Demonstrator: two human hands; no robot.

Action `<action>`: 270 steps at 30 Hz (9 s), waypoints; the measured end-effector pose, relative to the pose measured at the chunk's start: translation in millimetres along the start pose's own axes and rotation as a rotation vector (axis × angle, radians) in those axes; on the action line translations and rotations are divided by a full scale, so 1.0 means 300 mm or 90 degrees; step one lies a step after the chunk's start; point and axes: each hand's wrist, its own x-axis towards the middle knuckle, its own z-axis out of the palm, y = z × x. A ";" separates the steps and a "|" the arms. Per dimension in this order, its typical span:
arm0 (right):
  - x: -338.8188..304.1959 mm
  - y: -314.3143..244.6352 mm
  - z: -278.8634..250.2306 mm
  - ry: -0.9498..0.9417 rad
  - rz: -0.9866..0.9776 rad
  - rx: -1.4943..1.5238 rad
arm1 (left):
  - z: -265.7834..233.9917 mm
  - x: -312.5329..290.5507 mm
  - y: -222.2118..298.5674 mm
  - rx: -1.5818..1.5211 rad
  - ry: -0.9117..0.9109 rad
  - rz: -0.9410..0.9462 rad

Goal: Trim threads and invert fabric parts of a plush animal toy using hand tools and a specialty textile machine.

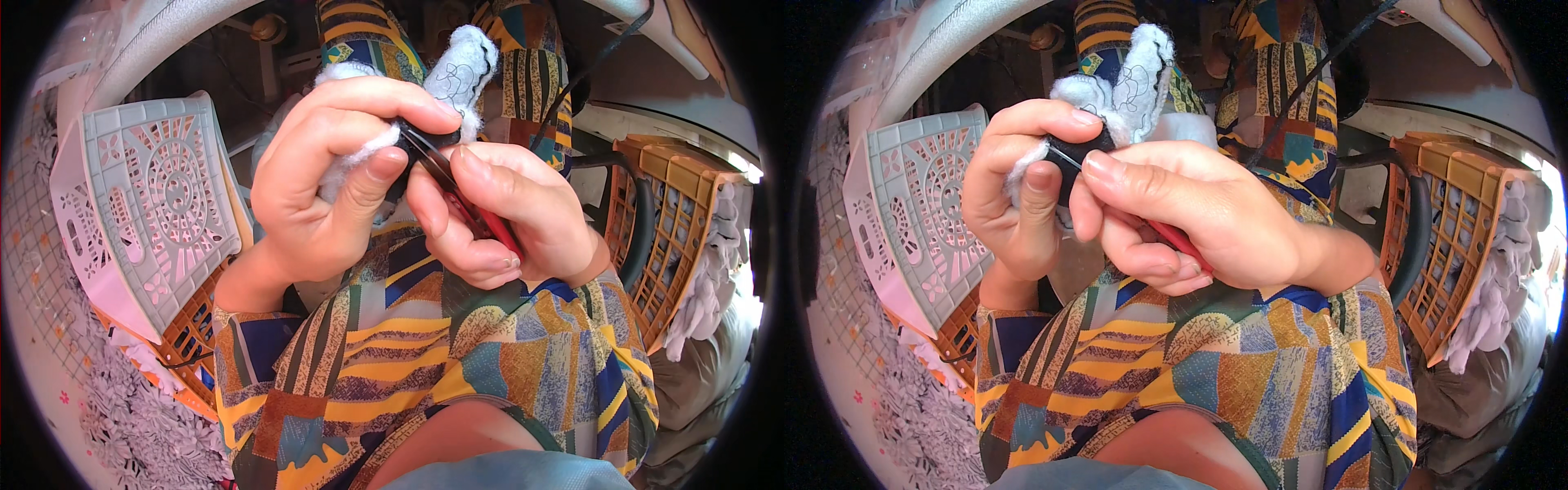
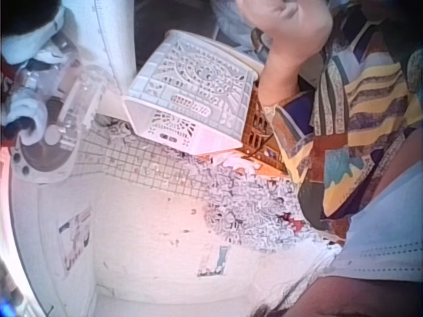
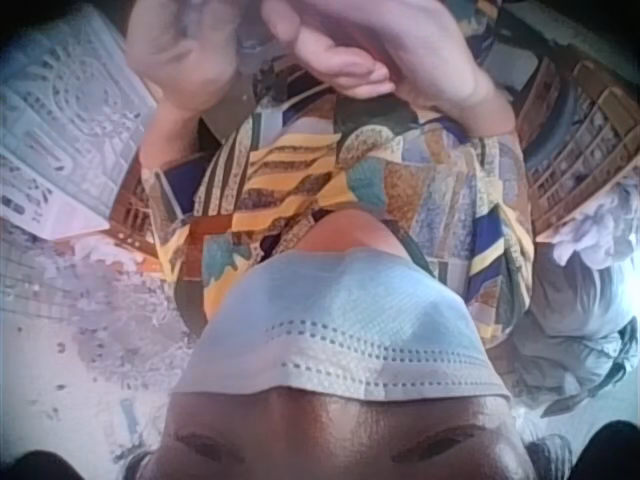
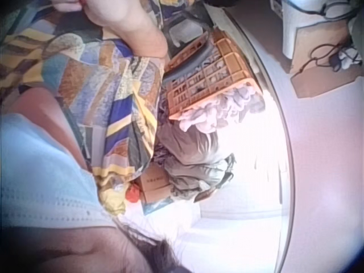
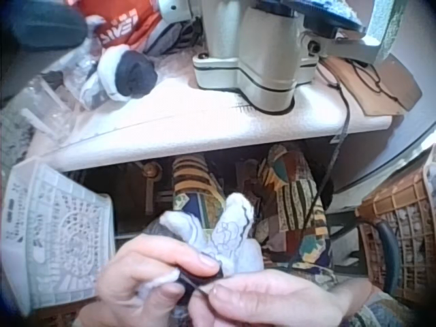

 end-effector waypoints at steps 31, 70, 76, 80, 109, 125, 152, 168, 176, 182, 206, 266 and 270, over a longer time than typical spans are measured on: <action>0.009 0.036 0.017 0.113 -0.156 -0.198 | 0.004 -0.009 0.006 -0.057 0.010 -0.053; 0.057 0.021 -0.025 0.257 -0.355 -0.176 | 0.004 -0.017 0.002 -0.274 0.037 -0.185; 0.079 0.045 -0.041 0.275 -0.493 -0.302 | 0.013 -0.020 0.002 -0.305 0.064 -0.201; 0.062 0.028 -0.022 0.292 -0.398 -0.308 | 0.004 -0.023 -0.014 -0.236 0.069 -0.126; 0.006 0.024 0.023 0.040 -0.071 -0.051 | -0.001 0.002 -0.001 -0.074 0.023 -0.023; 0.003 0.018 0.011 0.006 -0.028 0.031 | 0.003 0.001 0.002 -0.088 0.019 -0.034; 0.000 0.017 0.004 -0.001 -0.025 0.027 | 0.013 -0.006 -0.014 -0.187 0.002 -0.025; 0.005 0.025 0.005 0.059 -0.078 -0.050 | 0.001 0.003 -0.013 -0.101 -0.018 -0.008; 0.010 0.024 -0.005 0.033 -0.074 -0.039 | 0.008 0.000 -0.011 -0.126 -0.009 -0.014; 0.010 0.028 -0.012 0.061 -0.173 -0.285 | 0.015 -0.001 0.001 -0.153 0.038 -0.083; 0.053 0.036 -0.031 0.295 -0.406 -0.237 | 0.009 -0.016 -0.006 -0.258 0.070 -0.173; 0.052 0.001 -0.074 0.210 -0.433 -0.547 | 0.005 -0.007 0.020 -0.095 0.037 -0.236; 0.057 -0.001 -0.070 0.233 -0.456 -0.514 | 0.007 -0.008 0.024 -0.119 0.052 -0.257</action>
